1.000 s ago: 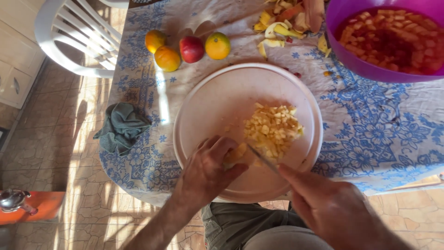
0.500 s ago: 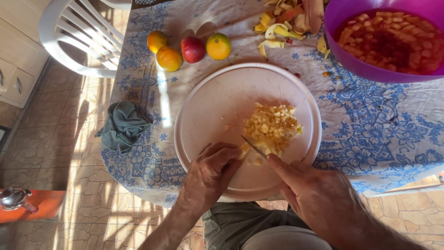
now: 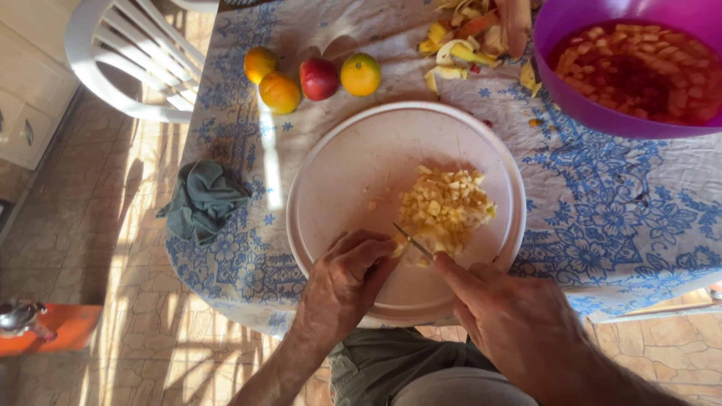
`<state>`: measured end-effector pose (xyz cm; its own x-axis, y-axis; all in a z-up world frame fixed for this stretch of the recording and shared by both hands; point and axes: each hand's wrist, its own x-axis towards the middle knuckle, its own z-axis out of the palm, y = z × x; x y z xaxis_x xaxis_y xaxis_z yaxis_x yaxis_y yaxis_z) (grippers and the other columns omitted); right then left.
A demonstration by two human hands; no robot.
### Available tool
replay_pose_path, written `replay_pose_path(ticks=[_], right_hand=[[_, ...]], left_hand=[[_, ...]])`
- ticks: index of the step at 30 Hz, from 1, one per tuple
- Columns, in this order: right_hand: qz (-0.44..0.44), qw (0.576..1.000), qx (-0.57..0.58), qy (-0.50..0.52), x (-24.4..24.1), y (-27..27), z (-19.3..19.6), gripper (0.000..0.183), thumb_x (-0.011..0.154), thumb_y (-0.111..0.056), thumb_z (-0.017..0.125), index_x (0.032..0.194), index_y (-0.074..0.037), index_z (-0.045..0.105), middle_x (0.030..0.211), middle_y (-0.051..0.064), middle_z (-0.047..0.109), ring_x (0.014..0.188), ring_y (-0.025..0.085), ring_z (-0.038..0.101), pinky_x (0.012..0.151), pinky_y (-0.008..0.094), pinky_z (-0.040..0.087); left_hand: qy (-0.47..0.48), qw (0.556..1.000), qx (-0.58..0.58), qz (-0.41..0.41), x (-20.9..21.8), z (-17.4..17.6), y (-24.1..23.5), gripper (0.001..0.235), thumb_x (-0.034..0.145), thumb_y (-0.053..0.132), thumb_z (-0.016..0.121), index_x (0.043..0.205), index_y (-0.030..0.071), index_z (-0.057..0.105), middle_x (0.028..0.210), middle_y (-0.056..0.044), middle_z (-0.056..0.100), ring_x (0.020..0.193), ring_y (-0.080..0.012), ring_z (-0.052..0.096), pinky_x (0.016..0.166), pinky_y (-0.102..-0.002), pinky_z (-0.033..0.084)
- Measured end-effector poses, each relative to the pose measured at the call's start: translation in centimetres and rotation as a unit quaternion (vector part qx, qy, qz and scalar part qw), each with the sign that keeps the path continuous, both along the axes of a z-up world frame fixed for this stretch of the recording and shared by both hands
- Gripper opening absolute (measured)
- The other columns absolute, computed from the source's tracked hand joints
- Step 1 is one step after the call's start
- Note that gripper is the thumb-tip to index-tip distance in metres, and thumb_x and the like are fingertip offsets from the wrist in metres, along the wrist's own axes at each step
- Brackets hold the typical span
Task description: The person dices a peeled banana on a white plate and transfers the pieces into a purple bowl. Then, the person peels a red apple with a knife over the plate, removing the skin in strips.
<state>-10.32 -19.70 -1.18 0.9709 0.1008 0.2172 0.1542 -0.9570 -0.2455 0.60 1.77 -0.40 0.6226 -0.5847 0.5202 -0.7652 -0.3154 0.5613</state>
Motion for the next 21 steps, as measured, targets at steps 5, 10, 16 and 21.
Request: replay_pose_path(ticks=[5,10,16,21], right_hand=[[-0.009,1.0,0.019,0.009,0.1,0.0,-0.2,0.061,0.079,-0.031,0.071,0.139,-0.031,0.06,0.106,-0.002,0.078,0.068,0.034,0.076,0.054,0.053,0.06],[0.011,1.0,-0.012,-0.019,-0.2,0.2,-0.9,0.063,0.078,-0.031,0.072,0.14,-0.026,0.059,0.103,-0.004,0.077,0.071,0.024,0.076,0.051,0.046,0.06],[0.006,0.999,0.049,-0.024,-0.2,0.3,-0.3,0.059,0.078,-0.026,0.07,0.137,-0.026,0.062,0.11,-0.001,0.077,0.08,0.026,0.077,0.059,0.046,0.06],[0.001,0.999,0.009,0.041,0.0,0.2,-0.9,0.062,0.082,-0.035,0.068,0.142,-0.029,0.056,0.105,0.002,0.078,0.069,0.038,0.076,0.055,0.058,0.059]], left_hand=[[0.002,1.0,-0.003,0.0,0.0,0.2,-0.1,0.012,0.094,0.008,0.071,0.104,0.008,0.066,0.103,-0.008,0.072,0.092,-0.0278,0.071,0.08,-0.038,0.058],[0.023,1.0,-0.01,-0.001,-0.5,0.4,0.0,0.007,0.096,0.007,0.07,0.102,0.004,0.067,0.099,-0.008,0.064,0.086,-0.0244,0.069,0.072,-0.035,0.057],[0.013,1.0,-0.012,-0.003,-0.3,0.1,-0.1,0.009,0.094,0.007,0.072,0.102,0.006,0.068,0.097,-0.008,0.065,0.084,-0.024,0.07,0.071,-0.035,0.057],[-0.002,1.0,-0.021,0.004,-0.3,-0.2,0.0,0.015,0.093,0.004,0.074,0.105,0.008,0.067,0.097,-0.006,0.065,0.082,-0.0224,0.071,0.07,-0.033,0.059]])
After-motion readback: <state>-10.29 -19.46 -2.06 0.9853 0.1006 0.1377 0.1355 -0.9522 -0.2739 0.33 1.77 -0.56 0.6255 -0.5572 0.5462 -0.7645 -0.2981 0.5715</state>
